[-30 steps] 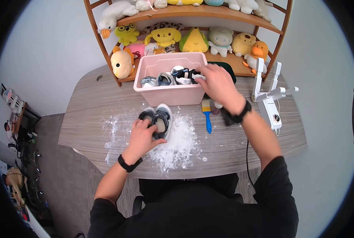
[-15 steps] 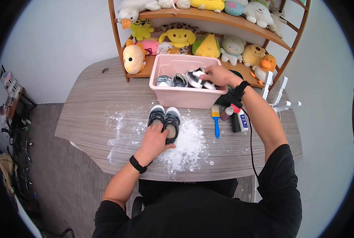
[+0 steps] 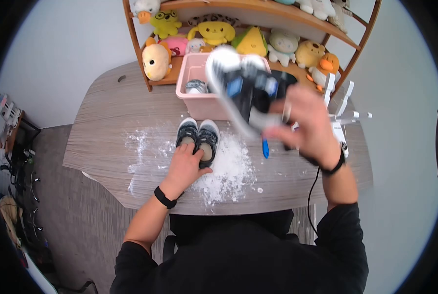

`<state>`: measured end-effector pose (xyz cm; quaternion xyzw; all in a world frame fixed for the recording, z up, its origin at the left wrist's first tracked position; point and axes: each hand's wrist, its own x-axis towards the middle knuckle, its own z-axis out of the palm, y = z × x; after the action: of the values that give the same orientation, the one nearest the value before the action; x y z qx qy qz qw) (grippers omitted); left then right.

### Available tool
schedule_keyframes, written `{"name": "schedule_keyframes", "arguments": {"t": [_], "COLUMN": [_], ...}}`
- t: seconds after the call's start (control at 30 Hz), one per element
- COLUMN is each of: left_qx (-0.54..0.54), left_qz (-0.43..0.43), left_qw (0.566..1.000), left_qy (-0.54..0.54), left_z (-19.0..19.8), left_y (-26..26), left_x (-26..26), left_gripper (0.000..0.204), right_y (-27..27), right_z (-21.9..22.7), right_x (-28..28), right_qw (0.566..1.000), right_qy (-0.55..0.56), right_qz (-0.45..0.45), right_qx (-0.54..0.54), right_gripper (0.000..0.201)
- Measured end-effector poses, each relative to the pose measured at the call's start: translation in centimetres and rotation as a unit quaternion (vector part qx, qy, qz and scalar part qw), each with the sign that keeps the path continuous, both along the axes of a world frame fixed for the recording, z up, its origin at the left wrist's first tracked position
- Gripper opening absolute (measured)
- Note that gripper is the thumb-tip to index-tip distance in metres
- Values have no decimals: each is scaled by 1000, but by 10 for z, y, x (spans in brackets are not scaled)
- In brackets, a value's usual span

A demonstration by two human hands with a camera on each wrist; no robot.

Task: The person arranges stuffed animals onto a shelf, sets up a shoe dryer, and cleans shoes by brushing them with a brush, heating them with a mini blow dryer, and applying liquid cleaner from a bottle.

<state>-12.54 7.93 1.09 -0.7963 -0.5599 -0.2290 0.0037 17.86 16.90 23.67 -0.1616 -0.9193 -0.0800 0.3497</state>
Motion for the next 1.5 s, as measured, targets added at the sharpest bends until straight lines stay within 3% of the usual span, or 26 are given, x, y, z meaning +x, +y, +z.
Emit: {"name": "schedule_keyframes", "arguments": {"t": [0.03,0.1,0.17,0.23,0.33,0.4,0.47,0.63,0.93,1.07,1.17,1.23,1.3,1.37,1.5], "left_qx": [-2,-29,-59,-66,-81,-118,-82,-110,-119,-121,-46,40,76,1,-84], "left_qz": [7,27,15,-13,-81,-83,-92,-26,-33,-14,-14,-50,-175,-302,-357], "left_qw": [1000,999,998,998,993,989,990,992,990,991,997,998,982,953,929], "left_qy": [8,31,15,-5,22,38,67,62,66,63,63,13,-12,-30,44], "left_z": [2,12,15,21,31,33,29,41,47,48,64,80,71,75,50], "left_y": [-1,-10,-16,-24,-28,-27,-26,-31,-41,-40,-40,-44,-47,-45,-25], "left_x": [0,2,-2,-5,-8,-10,-16,-17,-33,-44,-21,8,31,67,102], "left_gripper": [52,53,52,51,50,50,50,47,41,41,39,38,33,17,11], "right_y": [-27,-75,-101,-119,-138,-137,-139,-144,-145,-145,-139,-137,-134,-135,-137], "right_z": [-23,-74,-141,-197,-222,-213,-211,-216,-225,-226,-228,-226,-225,-226,-229], "right_x": [9,20,31,42,51,54,59,73,81,76,72,68,64,62,66], "right_qw": [999,993,980,975,967,968,965,970,966,964,966,966,966,966,963], "right_qy": [-36,-100,-103,-100,-83,-70,-64,55,30,49,33,36,40,41,40], "right_qz": [-2,-37,-66,-83,-111,-117,-115,-116,-110,-111,-90,-73,-66,-54,-76], "right_qx": [24,-57,-157,-179,-213,-209,-227,-207,-230,-238,-239,-243,-246,-249,-254], "right_gripper": [43,38,34,33,32,35,40,45,28,31,28,28,27,27,32]}}
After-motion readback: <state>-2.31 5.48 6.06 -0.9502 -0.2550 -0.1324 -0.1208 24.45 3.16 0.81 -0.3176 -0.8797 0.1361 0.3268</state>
